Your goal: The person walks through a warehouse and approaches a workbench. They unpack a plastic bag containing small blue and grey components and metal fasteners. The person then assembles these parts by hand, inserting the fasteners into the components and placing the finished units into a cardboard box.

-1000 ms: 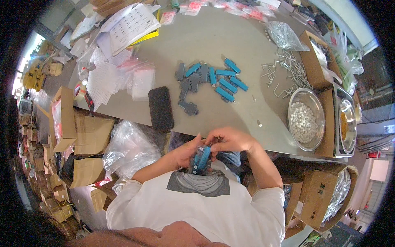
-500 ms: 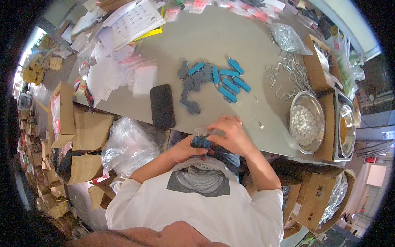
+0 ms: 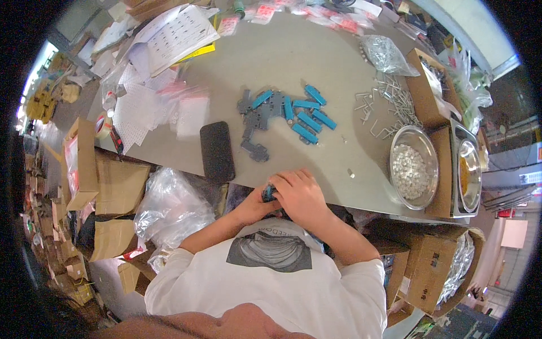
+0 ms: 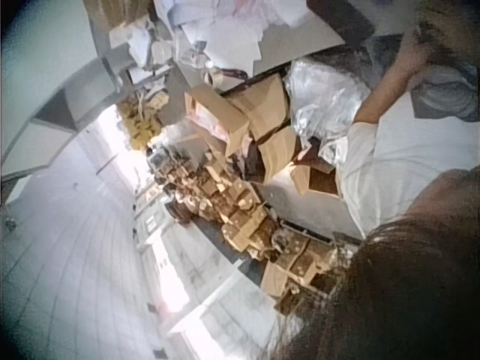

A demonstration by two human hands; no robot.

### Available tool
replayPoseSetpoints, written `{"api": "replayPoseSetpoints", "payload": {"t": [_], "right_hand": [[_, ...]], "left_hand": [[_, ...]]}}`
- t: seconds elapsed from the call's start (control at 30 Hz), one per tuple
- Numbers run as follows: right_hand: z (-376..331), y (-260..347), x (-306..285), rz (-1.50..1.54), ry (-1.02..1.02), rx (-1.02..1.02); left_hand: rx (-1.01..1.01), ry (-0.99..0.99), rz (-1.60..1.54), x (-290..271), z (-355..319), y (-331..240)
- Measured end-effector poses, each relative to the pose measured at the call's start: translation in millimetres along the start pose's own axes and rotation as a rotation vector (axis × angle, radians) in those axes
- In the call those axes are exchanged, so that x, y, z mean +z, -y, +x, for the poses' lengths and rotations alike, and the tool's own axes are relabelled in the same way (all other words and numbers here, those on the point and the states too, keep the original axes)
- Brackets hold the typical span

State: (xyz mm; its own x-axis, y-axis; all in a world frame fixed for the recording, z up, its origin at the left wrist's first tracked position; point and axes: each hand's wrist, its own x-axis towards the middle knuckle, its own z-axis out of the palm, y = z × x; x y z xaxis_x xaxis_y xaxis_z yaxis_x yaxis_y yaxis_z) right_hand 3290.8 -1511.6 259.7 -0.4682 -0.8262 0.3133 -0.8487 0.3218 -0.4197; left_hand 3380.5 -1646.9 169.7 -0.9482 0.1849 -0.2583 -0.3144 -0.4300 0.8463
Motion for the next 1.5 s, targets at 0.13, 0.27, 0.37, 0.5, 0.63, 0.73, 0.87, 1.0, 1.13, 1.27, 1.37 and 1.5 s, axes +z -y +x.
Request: {"api": "replayPoseSetpoints", "payload": {"t": [0.13,0.27,0.37,0.5,0.63,0.73,0.87,1.0,1.13,1.27,1.37,1.5], "right_hand": [[0.6,-0.3,-2.7,0.009,0.034,0.036],[-6.6,-3.3,-1.9,-0.131,0.042,-0.026],[-9.0,-1.1,4.8,-0.058,0.043,-0.066],[-1.1,-33.3,-22.4,0.283,0.043,0.057],[7.5,-142.8,-29.6,-0.279,-0.214,0.557],[-26.9,-239.3,-10.7,-0.843,-0.21,0.596],[-22.3,-249.3,-12.1,-0.873,-0.028,0.732],[-18.9,-245.4,-19.3,-0.899,0.007,0.731],[-10.0,-205.9,-37.8,-0.711,-0.212,0.595],[12.8,-103.2,-64.2,0.174,-0.256,0.507],[14.2,-69.1,-62.9,0.568,0.035,0.296],[19.7,-50.4,-56.2,0.612,0.27,0.077]], "left_hand": [[-0.008,-0.003,0.066,0.0,0.1,-4.6],[-0.078,-0.095,-0.104,2.8,4.4,-1.9],[0.13,-0.062,-0.091,1.0,10.8,0.1],[0.081,0.049,-0.215,-0.7,11.0,-8.8],[-0.018,0.11,-0.318,0.1,8.4,-15.3],[-0.028,0.145,-0.403,1.5,8.7,-16.0],[-0.039,0.145,-0.423,0.1,2.2,-16.9],[-0.042,0.167,-0.449,0.4,2.2,-16.0],[-0.063,0.173,-0.485,1.6,3.1,-18.8],[-0.086,0.11,-0.268,5.6,3.8,-22.9],[-0.112,0.118,-0.263,7.1,6.9,-21.2],[-0.107,0.179,-0.161,14.4,6.6,-30.9]]}}
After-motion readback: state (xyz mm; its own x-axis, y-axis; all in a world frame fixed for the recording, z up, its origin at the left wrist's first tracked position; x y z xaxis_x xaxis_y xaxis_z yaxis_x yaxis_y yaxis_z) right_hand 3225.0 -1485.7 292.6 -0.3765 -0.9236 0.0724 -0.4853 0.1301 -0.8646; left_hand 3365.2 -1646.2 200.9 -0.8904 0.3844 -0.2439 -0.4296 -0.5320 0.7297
